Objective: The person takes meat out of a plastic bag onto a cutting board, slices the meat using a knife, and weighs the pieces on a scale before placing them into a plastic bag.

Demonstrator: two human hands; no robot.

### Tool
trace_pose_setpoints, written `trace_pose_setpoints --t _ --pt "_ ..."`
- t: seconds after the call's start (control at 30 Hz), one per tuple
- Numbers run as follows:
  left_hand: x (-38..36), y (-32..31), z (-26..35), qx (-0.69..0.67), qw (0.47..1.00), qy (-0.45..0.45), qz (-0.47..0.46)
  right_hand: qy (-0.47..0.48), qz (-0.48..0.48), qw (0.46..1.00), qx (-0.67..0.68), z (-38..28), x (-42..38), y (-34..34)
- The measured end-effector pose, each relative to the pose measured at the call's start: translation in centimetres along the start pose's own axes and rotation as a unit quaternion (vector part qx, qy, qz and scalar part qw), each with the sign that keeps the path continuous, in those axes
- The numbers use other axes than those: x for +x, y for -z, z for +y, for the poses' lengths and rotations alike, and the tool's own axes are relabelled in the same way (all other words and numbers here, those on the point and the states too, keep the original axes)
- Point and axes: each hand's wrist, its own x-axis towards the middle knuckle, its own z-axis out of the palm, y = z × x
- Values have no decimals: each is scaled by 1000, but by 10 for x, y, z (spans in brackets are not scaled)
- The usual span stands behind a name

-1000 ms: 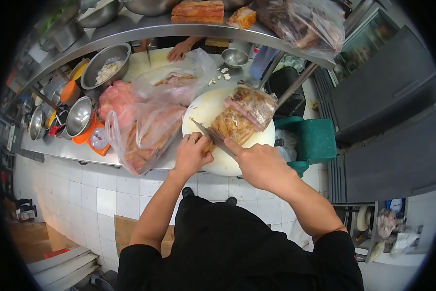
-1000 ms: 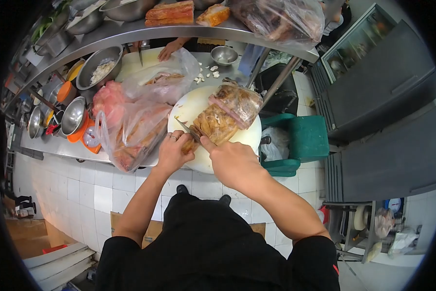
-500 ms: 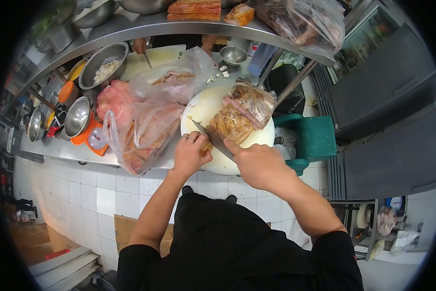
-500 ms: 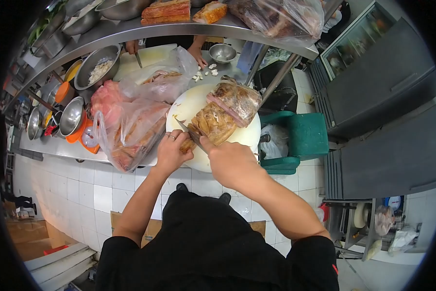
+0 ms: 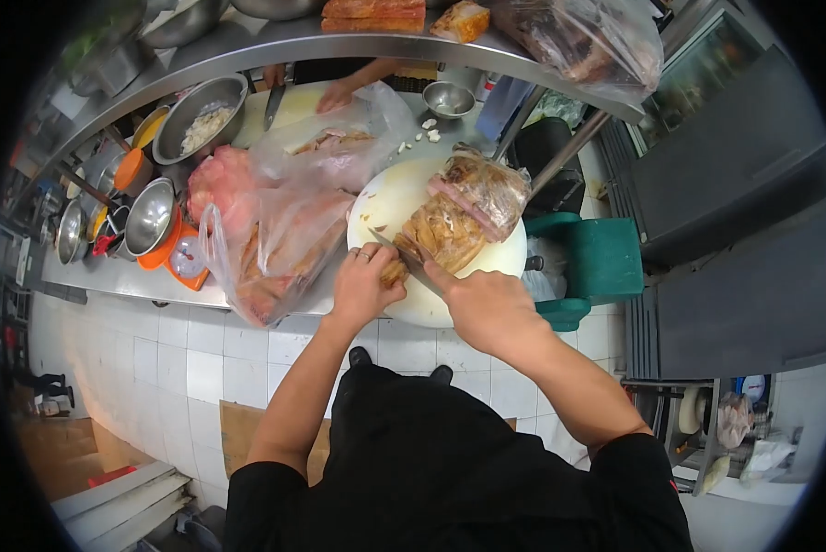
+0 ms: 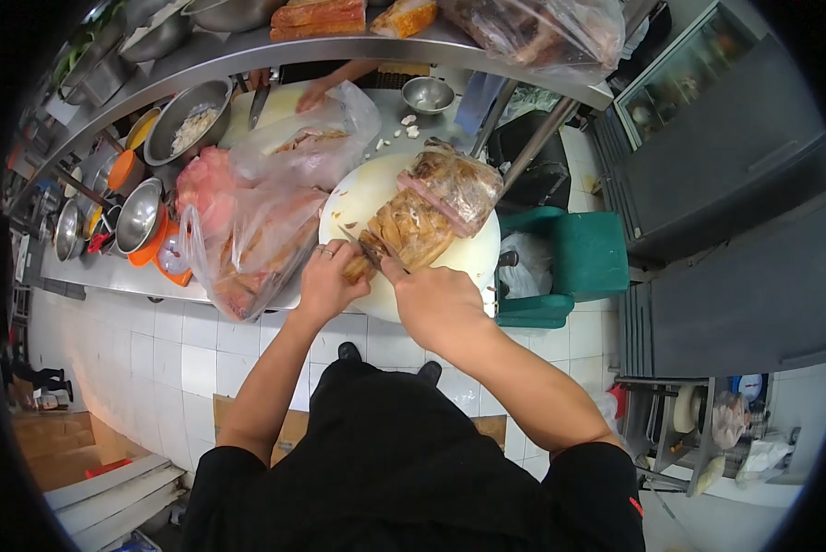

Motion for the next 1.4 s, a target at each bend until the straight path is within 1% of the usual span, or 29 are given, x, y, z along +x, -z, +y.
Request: trace_pose_setpoints --t 0.07,0.13,0.17,0.2,0.23,0.27,0.33,0.37,0.4,0.43,0.47,0.5,0.53,0.6,0.63,0.7,0.77,0.8,0.83,0.87,0.9,0.93,0.97,1.07,1.13,1.17,1.2,1.27,1.4 --pt "6 3 -2 -6 1000 -12 14 -25 7 1000 1 6 0 -30" --pt "17 13 -7 -125 990 59 -14 -77 23 992 97 25 -4 -71" --pt "21 9 -29 -125 990 56 -13 -74 49 989 118 43 -7 -87" --pt "29 -2 -65 -244 957 146 -63 -73 53 989 116 50 -14 -88" --pt "37 -6 -85 -356 899 232 -110 -71 73 987 122 55 -19 -88" --pt "42 -1 -86 -353 901 230 -104 -67 93 985 129 57 -21 -87" --pt "54 22 -77 -221 909 303 -184 -75 101 984 129 47 -24 -83" --pt "58 36 -67 -160 922 277 -217 -87 102 982 130 42 -25 -82" --pt "50 31 -64 -157 924 276 -212 -84 106 982 130 38 -24 -83" --pt "35 21 -66 -26 977 164 -131 -97 99 981 139 33 -23 -83" --pt "27 15 -65 107 992 47 -46 -110 90 979 148 29 -22 -84" --pt "27 18 -60 131 986 53 -90 -117 83 977 160 26 -23 -81" --pt "31 21 -57 133 986 56 -87 -112 83 977 159 25 -23 -82" --pt "41 29 -52 44 974 162 -155 -102 97 974 176 25 -25 -85" --pt "44 38 -43 49 973 167 -148 -92 98 975 176 25 -27 -85" --pt "45 60 -31 -14 947 242 -211 -97 100 977 158 22 -27 -88" --pt "24 44 -66 -201 943 214 -156 -66 141 975 159 20 -26 -95" --pt "20 68 -59 -191 944 231 -136 -56 159 973 158 19 -27 -99" --pt "19 106 -37 -276 913 264 -146 -102 109 977 155 11 -28 -90" --pt "20 137 -23 -359 874 288 -157 -85 109 978 154 7 -29 -89" --pt "17 159 -28 -355 876 293 -145 -110 94 978 147 4 -30 -89" --pt "15 183 -39 -375 886 259 -81 -139 80 977 140 0 -31 -90" --pt "13 207 -51 -393 892 221 -20 -131 81 978 139 -4 -30 -89" --pt "25 292 -110 -230 924 288 99 -159 71 976 132 -12 -32 -97" --pt "40 333 -177 -67 925 338 160 -106 151 977 106 -12 -31 -109" --pt "47 346 -214 33 914 367 172 -107 150 977 106 -15 -30 -109" --pt "54 357 -237 32 914 367 171 -117 141 978 104 -18 -30 -108" --pt "63 368 -272 139 871 452 135 -128 132 978 97 -22 -29 -107" --pt "54 355 -329 207 854 473 65 -151 129 976 90 -30 -27 -106"
